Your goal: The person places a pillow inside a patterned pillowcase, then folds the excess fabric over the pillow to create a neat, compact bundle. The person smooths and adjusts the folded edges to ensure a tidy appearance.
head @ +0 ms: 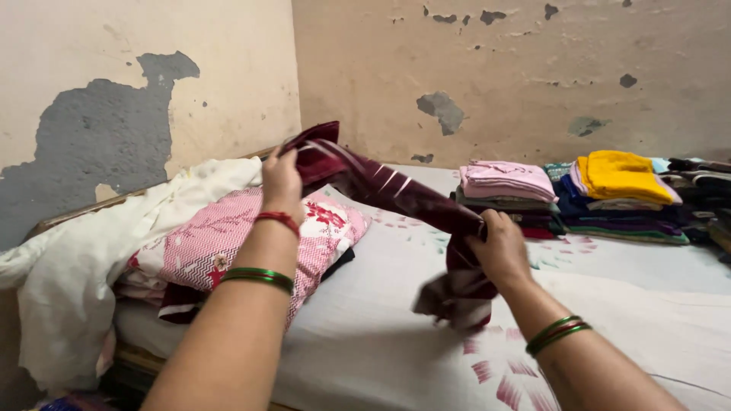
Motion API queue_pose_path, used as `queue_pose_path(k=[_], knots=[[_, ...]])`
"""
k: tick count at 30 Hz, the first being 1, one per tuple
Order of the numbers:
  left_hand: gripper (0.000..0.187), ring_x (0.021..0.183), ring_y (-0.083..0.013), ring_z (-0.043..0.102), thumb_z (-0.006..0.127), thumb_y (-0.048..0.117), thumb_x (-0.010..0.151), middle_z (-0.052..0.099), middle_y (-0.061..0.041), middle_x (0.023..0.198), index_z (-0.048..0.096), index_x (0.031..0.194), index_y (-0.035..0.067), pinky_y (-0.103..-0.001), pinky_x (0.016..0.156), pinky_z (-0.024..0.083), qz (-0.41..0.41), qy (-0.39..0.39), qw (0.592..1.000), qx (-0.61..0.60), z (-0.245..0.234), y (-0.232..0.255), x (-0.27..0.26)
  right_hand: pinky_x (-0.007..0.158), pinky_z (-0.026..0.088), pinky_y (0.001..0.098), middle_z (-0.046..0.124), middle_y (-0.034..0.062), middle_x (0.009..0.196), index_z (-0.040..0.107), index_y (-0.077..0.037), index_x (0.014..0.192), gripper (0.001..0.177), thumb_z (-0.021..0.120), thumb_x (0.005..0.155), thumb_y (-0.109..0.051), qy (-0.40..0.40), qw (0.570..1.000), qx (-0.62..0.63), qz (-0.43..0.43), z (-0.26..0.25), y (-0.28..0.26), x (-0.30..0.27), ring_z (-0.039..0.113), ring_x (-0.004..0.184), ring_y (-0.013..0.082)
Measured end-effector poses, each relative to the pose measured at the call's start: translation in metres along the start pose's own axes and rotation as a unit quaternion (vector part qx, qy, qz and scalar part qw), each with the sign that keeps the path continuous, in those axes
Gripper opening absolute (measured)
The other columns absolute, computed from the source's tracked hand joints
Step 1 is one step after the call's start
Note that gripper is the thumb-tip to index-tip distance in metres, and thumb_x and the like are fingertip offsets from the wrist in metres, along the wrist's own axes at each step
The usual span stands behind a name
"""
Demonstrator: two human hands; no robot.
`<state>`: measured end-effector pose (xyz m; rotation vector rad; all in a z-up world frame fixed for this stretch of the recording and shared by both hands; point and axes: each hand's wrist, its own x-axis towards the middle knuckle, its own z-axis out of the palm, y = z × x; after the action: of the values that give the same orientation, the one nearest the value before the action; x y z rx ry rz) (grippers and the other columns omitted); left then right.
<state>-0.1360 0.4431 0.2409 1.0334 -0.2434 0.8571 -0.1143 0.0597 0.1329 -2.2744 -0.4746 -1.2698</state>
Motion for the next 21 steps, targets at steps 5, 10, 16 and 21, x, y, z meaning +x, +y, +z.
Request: queue_pose_path(k=[5,10,16,21], knots=[[0.03,0.095,-0.018,0.069,0.053,0.009,0.097,0.073,-0.01,0.108,0.067,0.121,-0.002,-0.031,0.086,0.056,-0.004,-0.024,0.999,0.025,-0.027,0.015,0.009,0.09,0.051,0.0445,0.073,-0.0012,0.098,0.078,-0.021,0.096,0.017,0.072,0.081,-0.024,-0.001,0.976,-0.215,-0.022,-0.036,-0.005,0.016,0.064,0.102,0.0297],[0.031,0.09,-0.0188,0.069,0.051,0.01,0.095,0.072,-0.011,0.106,0.068,0.118,-0.003,-0.034,0.08,0.057,-0.03,0.006,0.999,0.033,-0.067,0.018,0.027,0.091,0.053,0.0416,0.074,0.0004,0.106,0.081,-0.03,0.099,0.024,0.067,0.084,-0.017,-0.083,0.964,-0.246,0.051,-0.039,0.012,0.015,0.065,0.106,0.0295],[0.029,0.076,-0.0335,0.058,0.063,0.017,0.101,0.066,-0.026,0.097,0.072,0.115,-0.007,-0.045,0.066,0.043,-0.123,0.081,0.889,0.434,-0.124,0.02,0.024,0.084,0.058,0.0442,0.075,0.0052,0.108,0.074,-0.027,0.11,0.023,0.061,0.094,-0.017,-0.179,0.958,-0.132,0.181,-0.013,0.031,0.01,0.074,0.098,0.0297],[0.036,0.081,-0.0139,0.066,0.059,0.001,0.087,0.069,-0.007,0.099,0.064,0.122,0.006,-0.028,0.069,0.053,-0.039,0.091,0.96,0.26,-0.165,-0.031,0.047,0.083,0.06,0.042,0.08,0.0147,0.092,0.069,-0.016,0.111,0.016,0.059,0.099,-0.021,-0.212,0.932,-0.003,0.295,0.02,0.055,0.021,0.082,0.086,0.0328]])
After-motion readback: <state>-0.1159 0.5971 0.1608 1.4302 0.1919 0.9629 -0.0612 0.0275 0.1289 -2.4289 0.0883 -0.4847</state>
